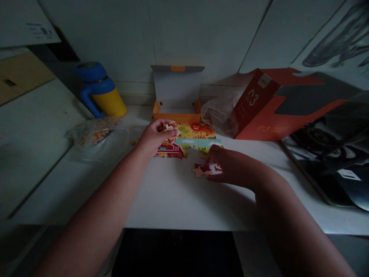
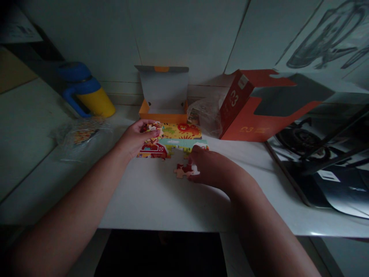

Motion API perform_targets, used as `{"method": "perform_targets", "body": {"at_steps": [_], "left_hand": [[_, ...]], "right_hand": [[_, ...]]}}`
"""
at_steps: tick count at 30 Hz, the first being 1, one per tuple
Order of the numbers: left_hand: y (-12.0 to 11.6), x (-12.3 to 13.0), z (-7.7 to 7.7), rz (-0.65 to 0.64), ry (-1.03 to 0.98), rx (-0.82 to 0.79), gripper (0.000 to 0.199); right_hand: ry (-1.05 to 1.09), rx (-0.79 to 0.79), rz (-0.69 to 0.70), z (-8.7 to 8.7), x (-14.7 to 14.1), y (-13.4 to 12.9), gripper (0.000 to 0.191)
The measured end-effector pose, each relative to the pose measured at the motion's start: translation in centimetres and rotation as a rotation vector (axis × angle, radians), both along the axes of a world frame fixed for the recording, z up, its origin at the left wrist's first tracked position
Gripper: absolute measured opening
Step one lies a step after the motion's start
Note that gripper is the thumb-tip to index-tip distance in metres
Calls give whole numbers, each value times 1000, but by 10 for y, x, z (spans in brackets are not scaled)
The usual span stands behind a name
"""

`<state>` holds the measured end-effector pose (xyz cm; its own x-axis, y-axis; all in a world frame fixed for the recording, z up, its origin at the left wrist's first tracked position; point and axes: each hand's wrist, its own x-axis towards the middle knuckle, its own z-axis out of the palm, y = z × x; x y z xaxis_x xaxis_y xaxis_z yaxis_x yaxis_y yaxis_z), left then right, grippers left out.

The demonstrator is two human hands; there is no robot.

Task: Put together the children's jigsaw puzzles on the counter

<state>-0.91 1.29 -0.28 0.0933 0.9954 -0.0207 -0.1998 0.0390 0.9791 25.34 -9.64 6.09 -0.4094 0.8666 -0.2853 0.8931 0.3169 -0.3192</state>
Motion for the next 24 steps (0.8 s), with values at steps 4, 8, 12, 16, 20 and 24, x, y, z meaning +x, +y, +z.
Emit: {"method": "perform_targets", "body": {"at_steps": [4, 8, 12, 16, 20, 24], "left_hand": [[-1, 0, 1, -2, 1, -3, 58], [-1, 0, 2, 1, -1, -3, 57], [-1, 0, 1, -10, 0, -5, 55], [0, 0, 1, -6, -5, -9, 57], [0, 1, 1, 14, 5, -7, 59], [-1, 1, 1, 18, 13, 3, 58]], "right_hand": [[8, 14, -33, -2, 7, 2, 39], [37, 61, -44, -7, 16, 5, 38], [42, 52, -40, -7, 18, 6, 36], [42, 33, -61, -4, 18, 6, 38], [44, 35, -66, -5, 20, 5, 35], [49, 51, -69, -5, 22, 4, 34]]}}
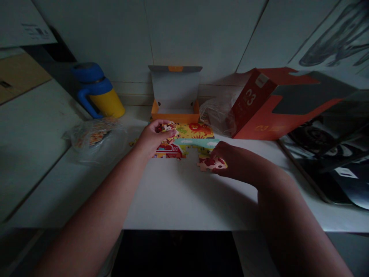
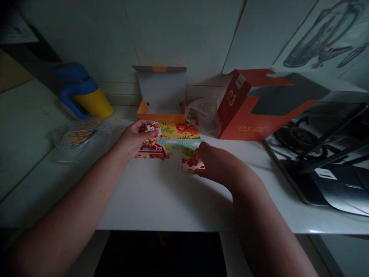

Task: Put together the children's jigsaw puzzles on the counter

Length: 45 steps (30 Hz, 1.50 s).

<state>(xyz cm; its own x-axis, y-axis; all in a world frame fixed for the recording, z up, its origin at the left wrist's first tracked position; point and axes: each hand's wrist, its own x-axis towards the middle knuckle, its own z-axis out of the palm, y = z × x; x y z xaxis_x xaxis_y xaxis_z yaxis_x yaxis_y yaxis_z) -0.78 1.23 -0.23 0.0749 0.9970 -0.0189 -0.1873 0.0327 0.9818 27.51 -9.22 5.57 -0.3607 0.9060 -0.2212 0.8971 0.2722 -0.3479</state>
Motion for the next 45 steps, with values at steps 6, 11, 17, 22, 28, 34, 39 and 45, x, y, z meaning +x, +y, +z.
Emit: {"method": "perform_targets", "body": {"at_steps": [6, 11, 17, 22, 28, 34, 39, 45], "left_hand": [[1, -1, -2, -2, 11, 7, 59], [2, 0, -2, 2, -3, -1, 59], [2, -1, -2, 4, -6, 4, 57], [2, -1, -2, -7, -10, 11, 57], [3, -1, -2, -17, 3, 9, 58], [2, -1, -2, -17, -8, -6, 60], [2, -1, -2, -16, -25, -10, 58], [4, -2, -4, -12, -13, 1, 60]], "right_hand": [[0, 5, 17, -3, 2, 1, 35], [-6, -6, 20, -1, 2, 1, 34], [-14, -33, 33, 5, -1, 0, 36], [-69, 12, -18, 2, -1, -1, 41], [-17, 9, -3, -2, 1, 0, 43], [48, 25, 19, -7, 4, 2, 35], [99, 16, 43, -5, 2, 2, 28], [90, 34, 23, -5, -1, 2, 27]]}}
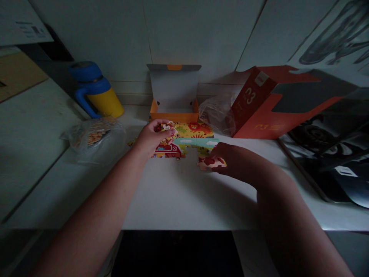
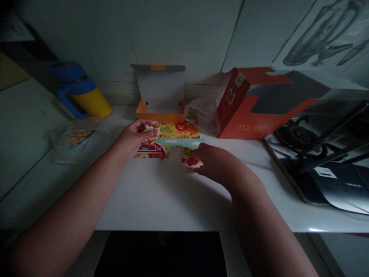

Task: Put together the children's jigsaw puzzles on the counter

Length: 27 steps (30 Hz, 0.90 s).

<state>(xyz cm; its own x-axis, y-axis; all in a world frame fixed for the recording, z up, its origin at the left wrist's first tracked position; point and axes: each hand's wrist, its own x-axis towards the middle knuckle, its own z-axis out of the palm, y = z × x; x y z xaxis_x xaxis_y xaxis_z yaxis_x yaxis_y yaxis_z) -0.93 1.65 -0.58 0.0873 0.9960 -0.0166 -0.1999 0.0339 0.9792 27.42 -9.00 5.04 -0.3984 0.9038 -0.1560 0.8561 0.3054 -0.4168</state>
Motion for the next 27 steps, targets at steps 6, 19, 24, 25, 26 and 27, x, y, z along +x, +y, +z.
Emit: {"method": "perform_targets", "body": {"at_steps": [6, 19, 24, 25, 26, 27], "left_hand": [[0, -1, 0, 1, 19, 5, 59], [-3, 1, 3, -4, 15, -8, 61], [-5, 2, 4, -3, 30, -6, 62], [-6, 2, 5, -4, 31, -2, 63], [-7, 3, 5, -9, 33, 3, 64], [-8, 4, 6, -17, 38, 12, 65]], "right_hand": [[64, -19, 47, 4, 1, 1, 27], [-23, 4, 190, -7, 0, 8, 26], [-26, 30, 199, -8, 2, 10, 25], [-43, 32, 185, -7, 1, 10, 24], [-56, 45, 163, -7, -1, 11, 23], [-54, 72, 130, -7, -4, 11, 23]]}}
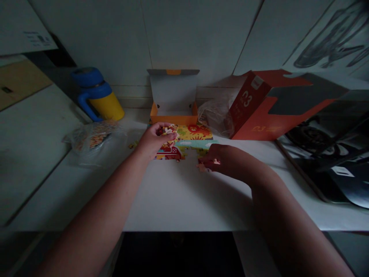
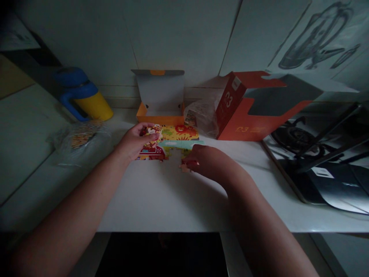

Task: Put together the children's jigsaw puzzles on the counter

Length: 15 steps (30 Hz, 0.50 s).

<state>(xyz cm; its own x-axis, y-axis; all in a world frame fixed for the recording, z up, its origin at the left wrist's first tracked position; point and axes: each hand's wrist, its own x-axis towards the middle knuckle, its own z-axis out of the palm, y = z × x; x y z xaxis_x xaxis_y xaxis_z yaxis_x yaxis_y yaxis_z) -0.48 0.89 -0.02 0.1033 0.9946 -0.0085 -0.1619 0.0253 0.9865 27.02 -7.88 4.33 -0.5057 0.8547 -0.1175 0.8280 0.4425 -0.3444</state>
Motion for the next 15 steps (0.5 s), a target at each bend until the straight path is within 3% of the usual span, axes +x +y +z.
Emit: {"method": "perform_targets", "body": {"at_steps": [5, 9, 15], "left_hand": [[-10, 11, 0, -91, 97, 59, 59], [-17, 21, -4, -187, 213, 169, 53], [-16, 21, -9, -295, 223, 202, 57]], "right_hand": [[345, 116, -259, -6, -26, 1, 36], [648, 3, -416, -18, -45, 2, 47], [783, -208, -502, -28, -48, 8, 49]]}}
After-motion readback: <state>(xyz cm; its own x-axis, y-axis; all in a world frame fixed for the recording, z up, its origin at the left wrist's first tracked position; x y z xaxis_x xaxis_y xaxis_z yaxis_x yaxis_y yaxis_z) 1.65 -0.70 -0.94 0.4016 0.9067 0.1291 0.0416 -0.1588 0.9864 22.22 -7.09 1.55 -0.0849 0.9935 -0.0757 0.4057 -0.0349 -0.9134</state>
